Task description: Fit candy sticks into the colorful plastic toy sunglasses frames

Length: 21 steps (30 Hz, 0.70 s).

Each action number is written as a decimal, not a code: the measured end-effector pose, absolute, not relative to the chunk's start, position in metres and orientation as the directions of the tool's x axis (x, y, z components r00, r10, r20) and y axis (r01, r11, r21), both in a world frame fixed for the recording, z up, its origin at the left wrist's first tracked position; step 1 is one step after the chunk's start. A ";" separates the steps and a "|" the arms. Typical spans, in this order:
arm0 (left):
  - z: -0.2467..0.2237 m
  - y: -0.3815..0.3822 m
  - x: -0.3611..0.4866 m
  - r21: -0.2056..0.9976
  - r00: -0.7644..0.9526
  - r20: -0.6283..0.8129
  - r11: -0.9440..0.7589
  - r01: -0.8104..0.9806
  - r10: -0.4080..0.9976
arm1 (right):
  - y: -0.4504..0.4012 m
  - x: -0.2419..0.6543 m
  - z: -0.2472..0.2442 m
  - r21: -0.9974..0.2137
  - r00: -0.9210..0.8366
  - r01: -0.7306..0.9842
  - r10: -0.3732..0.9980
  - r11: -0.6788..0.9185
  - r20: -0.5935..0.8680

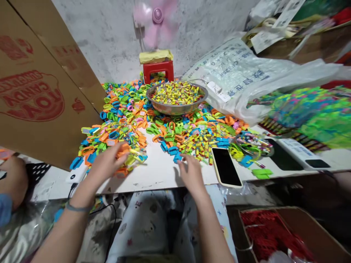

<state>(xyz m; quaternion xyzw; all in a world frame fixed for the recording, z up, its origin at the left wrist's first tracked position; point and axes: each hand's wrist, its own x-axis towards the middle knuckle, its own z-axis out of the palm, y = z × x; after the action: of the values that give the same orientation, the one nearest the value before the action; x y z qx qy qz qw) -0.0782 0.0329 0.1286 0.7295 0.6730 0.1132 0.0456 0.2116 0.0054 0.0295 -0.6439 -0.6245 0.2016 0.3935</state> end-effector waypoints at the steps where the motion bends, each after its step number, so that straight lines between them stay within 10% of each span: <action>1: 0.136 0.044 -0.090 0.185 0.000 0.131 -0.025 0.982 0.991 | 0.007 0.226 0.027 -0.665 0.211 0.746 0.949 -0.003 0.233; 7: 0.157 0.107 -0.143 0.174 -0.208 0.273 0.165 0.971 0.939 | 0.011 0.266 0.014 -0.403 0.369 0.860 0.927 -0.314 0.065; 17: 0.148 0.101 -0.118 0.012 -0.142 0.280 0.144 0.989 0.949 | 0.021 0.255 -0.002 -0.592 0.302 0.776 0.952 -0.216 0.048; 21: 0.098 0.077 -0.025 0.277 0.208 0.203 -0.260 0.925 0.957 | 0.024 0.251 -0.002 -0.713 0.220 0.692 0.974 -0.113 0.058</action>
<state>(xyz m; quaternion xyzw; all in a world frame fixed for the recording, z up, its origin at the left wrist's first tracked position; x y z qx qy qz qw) -0.0254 0.0766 0.0984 0.7756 0.6066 0.1681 0.0473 0.2513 0.0238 -0.0024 -0.7127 -0.5844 0.2208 0.3192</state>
